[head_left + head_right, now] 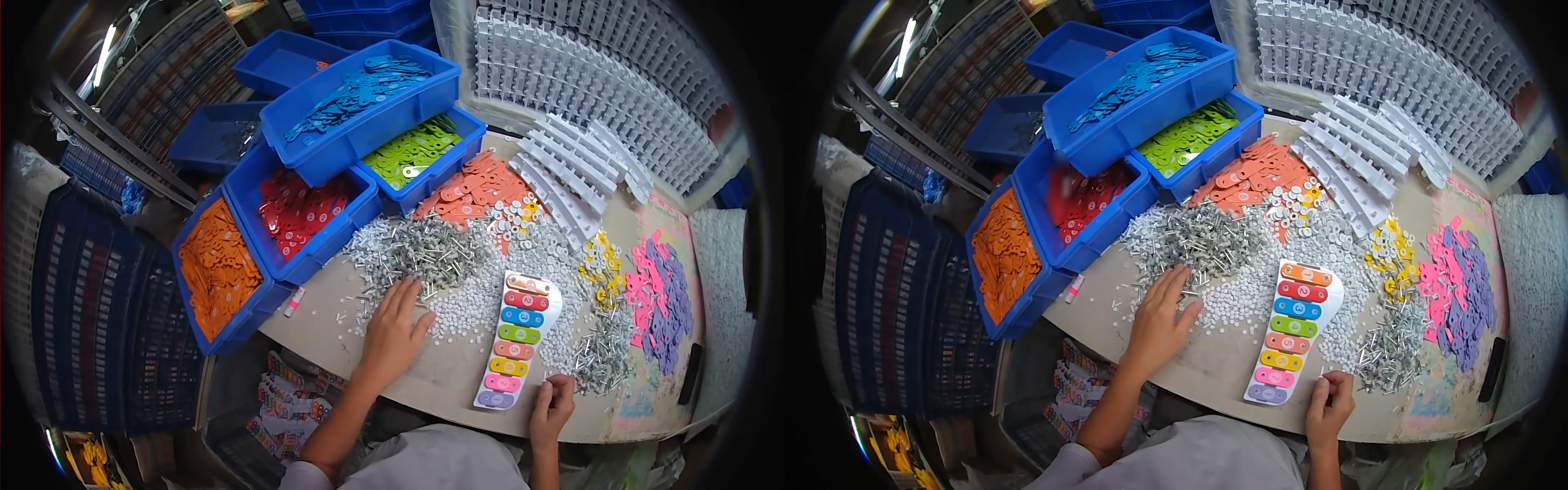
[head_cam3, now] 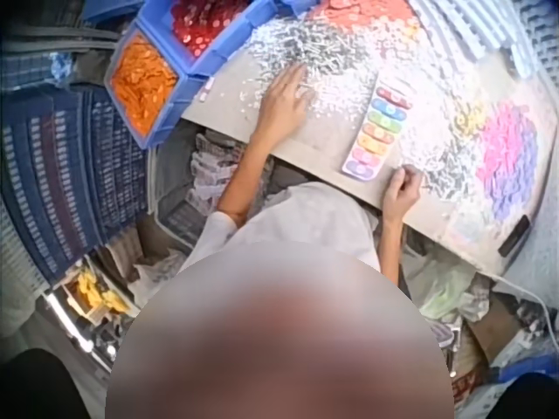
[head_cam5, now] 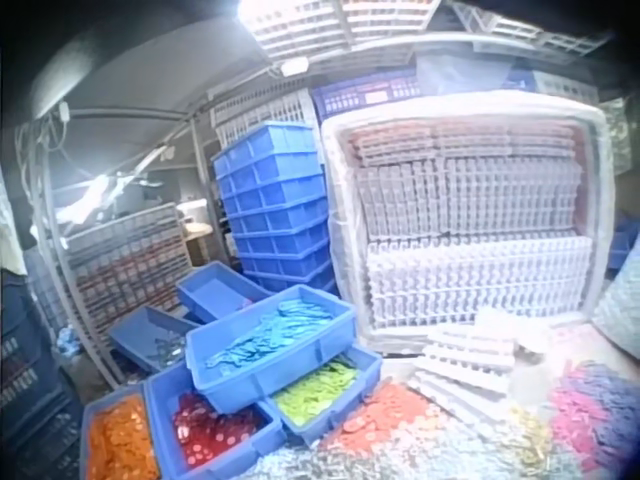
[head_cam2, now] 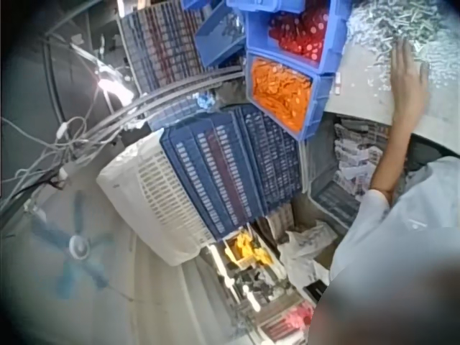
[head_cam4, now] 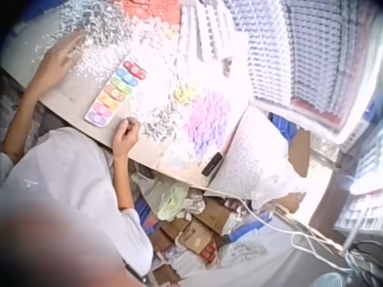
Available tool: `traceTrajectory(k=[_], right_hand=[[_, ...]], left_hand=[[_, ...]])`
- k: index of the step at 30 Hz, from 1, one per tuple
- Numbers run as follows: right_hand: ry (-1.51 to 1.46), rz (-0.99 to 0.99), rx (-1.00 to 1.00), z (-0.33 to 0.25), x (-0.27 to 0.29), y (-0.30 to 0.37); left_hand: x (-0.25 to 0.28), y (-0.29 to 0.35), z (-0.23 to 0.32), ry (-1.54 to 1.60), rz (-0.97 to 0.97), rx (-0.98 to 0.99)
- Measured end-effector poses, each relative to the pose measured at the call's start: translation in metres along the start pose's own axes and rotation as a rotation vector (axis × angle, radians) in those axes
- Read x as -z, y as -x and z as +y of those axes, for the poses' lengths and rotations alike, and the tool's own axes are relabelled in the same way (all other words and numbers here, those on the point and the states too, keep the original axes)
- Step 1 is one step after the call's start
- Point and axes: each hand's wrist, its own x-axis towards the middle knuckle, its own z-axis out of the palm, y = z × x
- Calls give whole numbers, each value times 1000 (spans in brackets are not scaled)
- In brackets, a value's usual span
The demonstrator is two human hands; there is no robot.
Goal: Assembling a toy xylophone by placing colored metal plates and small plastic/metal pins into a white plastic frame.
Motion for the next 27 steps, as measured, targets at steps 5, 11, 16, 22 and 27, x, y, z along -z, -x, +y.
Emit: traceTrajectory(k=[5,11,16,22,27], right_hand=[[-5,14,-3,-1,1,1],[-14,2,-64,-8,5,0],[-4,24,1,-9,3,0],[-29,-14,-23,-17,1,-6],[-1,-24,-24,-12,3,-4]], left_hand=[[21,-22,-19,280,135,236],[28,-72,-67,-14,276,10],[17,-95,-81,-172,181,-26],[15,-95,-81,-210,107,60],[16,-96,-78,-188,52,73]])
